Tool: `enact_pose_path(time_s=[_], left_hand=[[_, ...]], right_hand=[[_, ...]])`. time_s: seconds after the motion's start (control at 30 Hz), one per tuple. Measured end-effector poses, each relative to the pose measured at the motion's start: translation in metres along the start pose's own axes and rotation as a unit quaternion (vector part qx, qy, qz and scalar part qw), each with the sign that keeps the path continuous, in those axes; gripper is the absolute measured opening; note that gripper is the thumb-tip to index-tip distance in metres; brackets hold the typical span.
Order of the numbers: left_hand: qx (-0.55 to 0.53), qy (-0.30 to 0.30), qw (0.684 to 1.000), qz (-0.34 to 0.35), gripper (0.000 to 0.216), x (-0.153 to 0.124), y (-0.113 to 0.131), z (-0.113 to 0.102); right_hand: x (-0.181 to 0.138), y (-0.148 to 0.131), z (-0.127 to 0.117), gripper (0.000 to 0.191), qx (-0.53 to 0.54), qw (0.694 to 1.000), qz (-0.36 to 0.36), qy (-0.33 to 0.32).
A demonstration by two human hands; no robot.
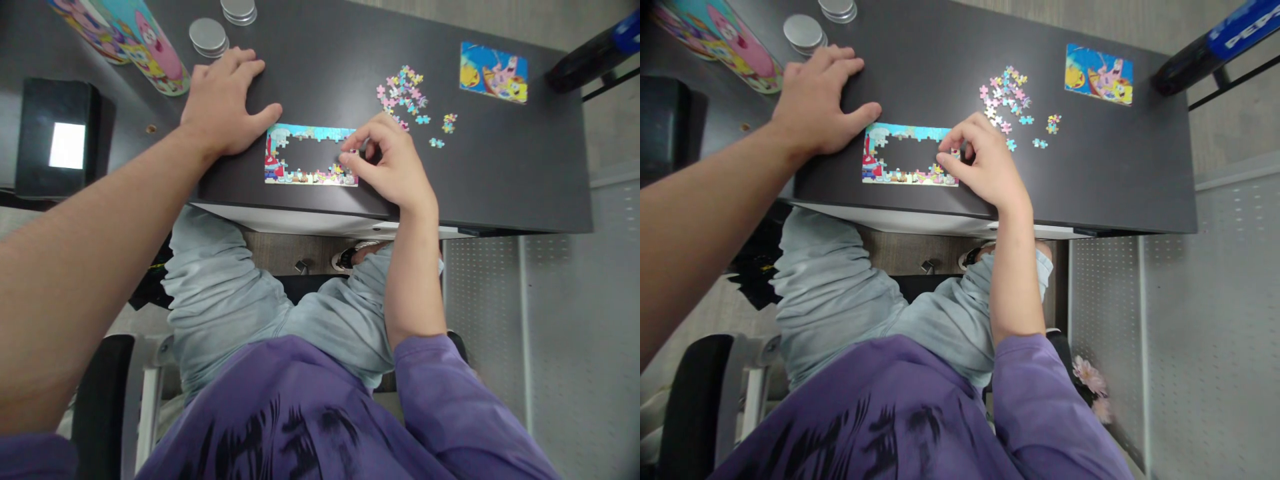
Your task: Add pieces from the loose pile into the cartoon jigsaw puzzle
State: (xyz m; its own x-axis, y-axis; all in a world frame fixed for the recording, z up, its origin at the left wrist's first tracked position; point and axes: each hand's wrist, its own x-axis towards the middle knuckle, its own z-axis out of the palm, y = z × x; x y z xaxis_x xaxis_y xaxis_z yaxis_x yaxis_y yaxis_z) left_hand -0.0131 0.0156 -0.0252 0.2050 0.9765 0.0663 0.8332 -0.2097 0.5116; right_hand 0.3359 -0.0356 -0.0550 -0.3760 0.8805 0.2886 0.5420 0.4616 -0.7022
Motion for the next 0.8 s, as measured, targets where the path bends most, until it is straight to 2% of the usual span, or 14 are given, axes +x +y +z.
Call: enact_pose_path(time_s=[0.17, 0.27, 0.43, 0.5, 0.57, 0.7, 0.8], left_hand=[[-0.01, 0.006, 1.0, 0.006, 0.114, 0.002, -0.003, 0.001], [-0.008, 0.005, 1.0, 0.007, 0.109, 0.001, -0.002, 0.001], [-0.005, 0.001, 1.0, 0.009, 0.122, 0.004, -0.003, 0.001], [-0.005, 0.001, 1.0, 0.009, 0.119, 0.005, -0.004, 0.001], [-0.006, 0.0, 1.0, 0.009, 0.117, 0.006, -0.005, 0.0], [-0.002, 0.0, 1.0, 0.003, 0.125, 0.003, -0.002, -0.001], [0.002, 0.002, 1.0, 0.0, 0.121, 0.001, 0.0, -0.001]], right_hand=[[-0.004, -0.007, -0.002, 0.02, 0.003, 0.999, 0.009, -0.037], [-0.003, -0.008, -0.001, 0.017, 0.013, 0.999, 0.01, -0.042], [-0.002, -0.007, -0.001, 0.015, 0.019, 0.999, 0.003, -0.04], [-0.002, -0.008, -0.004, 0.023, 0.043, 0.999, 0.001, -0.033], [0.0, -0.007, -0.007, 0.038, 0.079, 0.996, 0.017, -0.023], [0.008, -0.001, -0.013, 0.071, 0.139, 0.989, 0.058, -0.004], [0.011, 0.002, -0.013, 0.071, 0.138, 0.988, 0.068, -0.011]])
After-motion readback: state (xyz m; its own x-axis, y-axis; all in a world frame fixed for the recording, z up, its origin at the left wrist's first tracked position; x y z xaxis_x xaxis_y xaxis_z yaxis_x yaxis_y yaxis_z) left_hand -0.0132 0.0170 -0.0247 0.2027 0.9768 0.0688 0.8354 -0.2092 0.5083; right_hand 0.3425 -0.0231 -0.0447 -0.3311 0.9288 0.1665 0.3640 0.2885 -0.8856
